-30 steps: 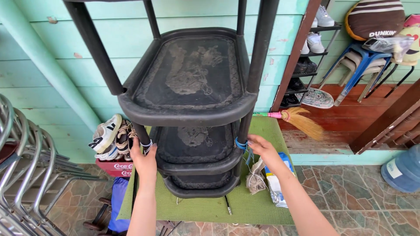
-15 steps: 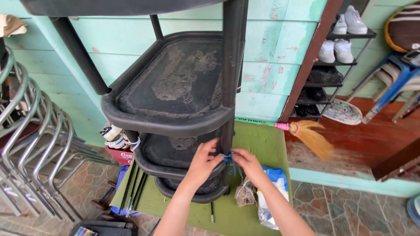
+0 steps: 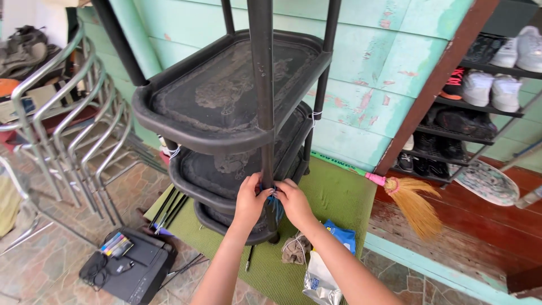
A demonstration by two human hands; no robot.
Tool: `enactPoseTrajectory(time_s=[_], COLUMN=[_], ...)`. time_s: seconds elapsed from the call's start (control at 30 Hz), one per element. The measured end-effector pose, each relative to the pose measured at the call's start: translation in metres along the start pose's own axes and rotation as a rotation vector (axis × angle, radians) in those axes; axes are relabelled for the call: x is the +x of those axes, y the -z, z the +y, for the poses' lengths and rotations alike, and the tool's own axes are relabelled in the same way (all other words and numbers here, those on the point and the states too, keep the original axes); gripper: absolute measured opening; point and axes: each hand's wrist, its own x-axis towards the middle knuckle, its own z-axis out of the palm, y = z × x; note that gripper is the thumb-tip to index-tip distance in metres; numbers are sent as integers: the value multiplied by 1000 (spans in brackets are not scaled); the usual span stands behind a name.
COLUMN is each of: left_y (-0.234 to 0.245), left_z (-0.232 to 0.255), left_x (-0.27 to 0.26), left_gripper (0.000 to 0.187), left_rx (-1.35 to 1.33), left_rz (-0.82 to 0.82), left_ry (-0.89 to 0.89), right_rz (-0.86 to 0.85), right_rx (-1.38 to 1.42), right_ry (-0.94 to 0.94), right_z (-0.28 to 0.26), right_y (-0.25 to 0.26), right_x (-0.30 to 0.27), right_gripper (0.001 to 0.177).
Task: Securing a multi-tier plastic shelf unit using blue string to reinforce or repair it.
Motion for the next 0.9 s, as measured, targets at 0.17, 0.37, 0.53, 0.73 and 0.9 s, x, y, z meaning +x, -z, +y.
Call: enactPoseTrajectory(time_s=[0.17, 0.37, 0.53, 0.73, 0.9], left_y=[1, -13, -46, -110, -163], left_z=[-1, 36, 65, 40, 5], left_x=[-3, -37, -13, 40, 102], left_gripper=[43, 33, 35, 66, 78], left_rx=[-1, 189, 250, 348, 638], left_rz=[33, 279, 64, 0, 18], left_ry=[-55, -263, -529, -301, -161], right_rz=[-19, -44, 52, 29, 166], right_rx=[26, 298, 375, 640, 458], right_ry=[20, -181, -345, -276, -279], right_z=[11, 59, 135, 172, 218], right_y=[3, 7, 13, 64, 116], right_x=[-1, -5, 14, 69, 166], right_gripper=[28, 35, 35, 42, 37])
